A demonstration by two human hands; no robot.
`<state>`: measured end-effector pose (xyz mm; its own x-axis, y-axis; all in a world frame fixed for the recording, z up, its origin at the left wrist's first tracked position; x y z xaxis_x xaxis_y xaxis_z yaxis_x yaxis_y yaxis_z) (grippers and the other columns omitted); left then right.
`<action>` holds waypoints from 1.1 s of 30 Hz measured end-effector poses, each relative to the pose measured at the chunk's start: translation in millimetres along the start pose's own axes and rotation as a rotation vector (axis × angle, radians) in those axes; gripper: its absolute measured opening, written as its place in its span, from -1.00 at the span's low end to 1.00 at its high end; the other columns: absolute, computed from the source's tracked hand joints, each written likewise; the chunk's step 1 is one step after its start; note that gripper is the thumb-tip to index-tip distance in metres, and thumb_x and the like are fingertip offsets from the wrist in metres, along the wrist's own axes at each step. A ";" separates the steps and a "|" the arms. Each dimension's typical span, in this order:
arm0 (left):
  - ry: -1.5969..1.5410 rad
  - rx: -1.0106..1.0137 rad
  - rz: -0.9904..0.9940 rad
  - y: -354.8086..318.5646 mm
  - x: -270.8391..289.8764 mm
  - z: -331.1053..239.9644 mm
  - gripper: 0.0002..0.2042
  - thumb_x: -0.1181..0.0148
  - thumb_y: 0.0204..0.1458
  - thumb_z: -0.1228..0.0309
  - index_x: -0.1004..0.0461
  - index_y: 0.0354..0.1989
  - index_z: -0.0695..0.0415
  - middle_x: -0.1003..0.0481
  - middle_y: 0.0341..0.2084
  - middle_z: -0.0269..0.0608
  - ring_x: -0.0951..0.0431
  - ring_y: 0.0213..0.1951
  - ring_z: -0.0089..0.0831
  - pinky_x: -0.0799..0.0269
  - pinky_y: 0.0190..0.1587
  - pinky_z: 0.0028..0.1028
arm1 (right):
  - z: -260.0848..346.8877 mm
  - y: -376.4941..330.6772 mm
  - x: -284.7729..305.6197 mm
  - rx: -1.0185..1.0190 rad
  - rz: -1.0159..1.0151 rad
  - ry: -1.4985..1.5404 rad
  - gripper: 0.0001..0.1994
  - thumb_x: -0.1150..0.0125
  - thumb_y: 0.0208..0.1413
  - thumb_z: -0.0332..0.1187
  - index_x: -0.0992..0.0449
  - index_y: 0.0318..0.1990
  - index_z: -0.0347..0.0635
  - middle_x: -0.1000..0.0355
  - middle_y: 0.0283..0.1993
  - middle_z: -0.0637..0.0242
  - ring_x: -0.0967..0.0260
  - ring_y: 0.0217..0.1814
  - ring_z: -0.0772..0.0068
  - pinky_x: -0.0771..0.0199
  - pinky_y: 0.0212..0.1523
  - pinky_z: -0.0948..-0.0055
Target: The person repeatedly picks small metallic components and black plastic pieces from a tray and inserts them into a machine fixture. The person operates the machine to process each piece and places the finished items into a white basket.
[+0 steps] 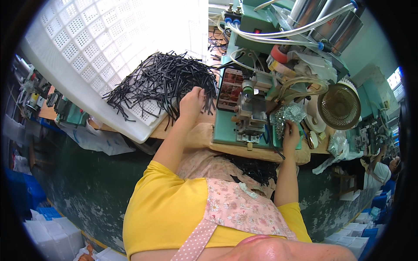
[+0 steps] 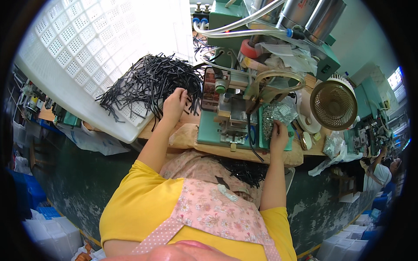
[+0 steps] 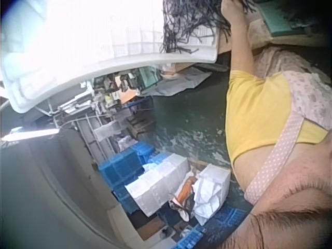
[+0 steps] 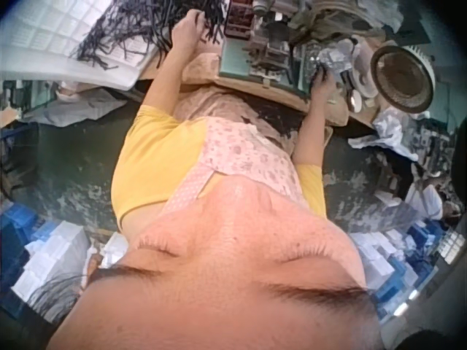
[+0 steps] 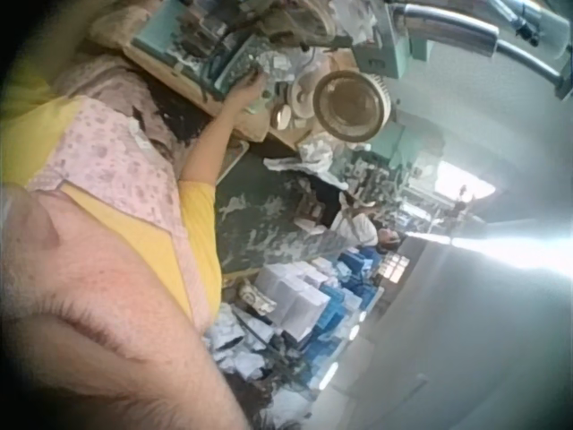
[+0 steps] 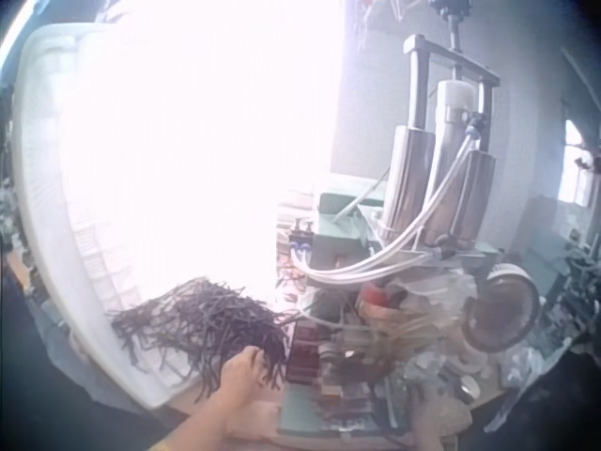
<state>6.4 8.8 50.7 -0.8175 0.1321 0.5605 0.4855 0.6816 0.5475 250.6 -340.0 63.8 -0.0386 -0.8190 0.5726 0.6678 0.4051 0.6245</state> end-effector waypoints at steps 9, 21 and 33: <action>-0.256 0.201 0.202 -30.6 -19.6 -5.3 -0.77 0.11 0.29 0.28 -0.28 -0.06 0.19 -0.52 -0.48 -0.15 -0.58 -0.46 -0.37 -0.46 -0.41 -0.41 | 3.2 -0.1 -0.9 -0.089 0.053 0.039 -0.88 -0.22 0.04 -0.54 -0.42 -0.27 -0.28 -0.43 -0.35 0.16 -0.41 -0.32 0.20 -0.38 -0.27 0.32; -0.801 -0.047 0.244 9.7 43.1 -186.3 -0.84 0.04 0.26 0.45 -0.42 -0.11 0.25 -0.54 -0.37 -0.25 -0.49 -0.50 -0.65 -0.43 -0.39 -0.65 | 92.8 29.9 -10.9 -0.343 0.261 0.891 -0.87 -0.15 0.16 -0.47 -0.44 -0.16 -0.25 -0.42 -0.30 0.40 -0.37 -0.21 0.59 -0.36 -0.12 0.58; -0.893 -0.110 0.155 8.4 53.7 -196.3 -0.82 0.05 0.27 0.44 -0.40 -0.09 0.28 -0.54 -0.31 -0.20 -0.51 -0.45 -0.61 -0.45 -0.32 -0.63 | 113.1 25.2 -11.2 -0.320 0.289 0.809 -0.88 -0.17 0.13 -0.50 -0.46 -0.18 -0.24 -0.46 -0.20 0.38 -0.40 -0.12 0.54 -0.36 -0.05 0.54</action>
<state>27.4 -119.7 207.3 -0.6543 0.7556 -0.0317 0.5992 0.5435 0.5879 183.8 -274.6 133.1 0.6140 -0.7869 0.0614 0.7490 0.6054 0.2691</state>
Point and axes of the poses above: each hand's wrist, its own y-axis towards the middle knuckle, its own x-axis out of the back of the hand, z = x × y, the point moved 9 cm from there along y, towards the middle knuckle
